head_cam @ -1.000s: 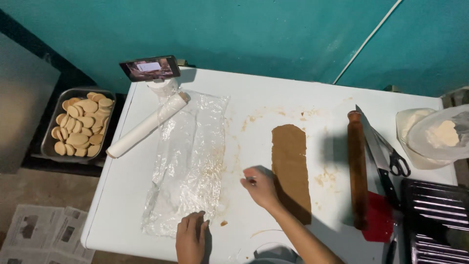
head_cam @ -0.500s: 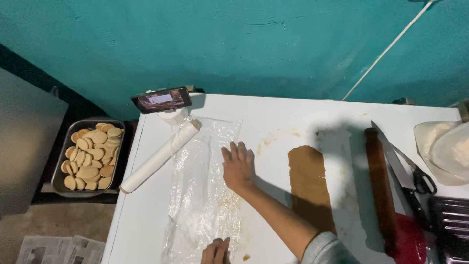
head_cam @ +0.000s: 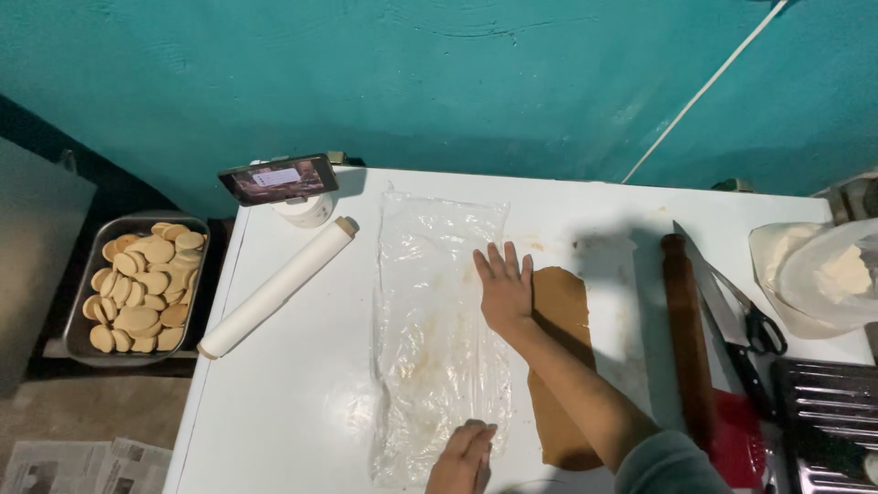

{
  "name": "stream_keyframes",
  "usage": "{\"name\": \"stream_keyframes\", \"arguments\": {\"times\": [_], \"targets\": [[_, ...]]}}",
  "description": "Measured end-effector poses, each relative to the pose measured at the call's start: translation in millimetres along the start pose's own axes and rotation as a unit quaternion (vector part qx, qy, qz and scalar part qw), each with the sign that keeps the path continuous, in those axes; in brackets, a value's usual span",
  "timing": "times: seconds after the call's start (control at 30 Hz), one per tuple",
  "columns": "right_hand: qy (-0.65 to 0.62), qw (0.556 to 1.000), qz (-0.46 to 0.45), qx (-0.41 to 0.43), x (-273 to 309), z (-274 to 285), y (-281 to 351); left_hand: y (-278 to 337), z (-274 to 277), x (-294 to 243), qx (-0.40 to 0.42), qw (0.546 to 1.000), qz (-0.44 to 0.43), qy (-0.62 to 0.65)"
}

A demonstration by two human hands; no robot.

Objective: Rolling out a piece of dough using a wooden rolling pin on a white surface covered in plastic wrap.

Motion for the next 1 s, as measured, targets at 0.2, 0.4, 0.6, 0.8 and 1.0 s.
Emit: {"name": "stream_keyframes", "arguments": {"times": [0.2, 0.4, 0.6, 0.8, 1.0], "targets": [[-0.118, 0.988, 0.027, -0.090, -52, 25, 16, 5, -7, -21, 0.014, 0.999, -0.030, -0.034], [-0.200, 0.973, 0.014, -0.116, -135, 58, 25, 12, -55, -25, 0.074, 0.989, 0.128, 0.024], [-0.221, 0.969, 0.105, -0.047, -160, 60, 20, 3, -102, -55, 0.015, 0.955, 0.276, 0.109], [-0.238, 0.964, 0.067, 0.098, -168, 63, -9, 45, -235, 12, -0.076, 0.947, 0.254, 0.182], [-0.314, 0.913, 0.061, 0.253, -180, 51, -22, 17, -233, -24, -0.113, 0.750, 0.496, 0.422]]}}
Point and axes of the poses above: each hand's wrist, its own y-axis away from the middle knuckle, its own z-axis out of the back of the hand, x = y × z, the point moved 3 cm from there along -y, towards the middle knuckle, and after that the axes turned 15 degrees about -y, right-handed, at the moved point
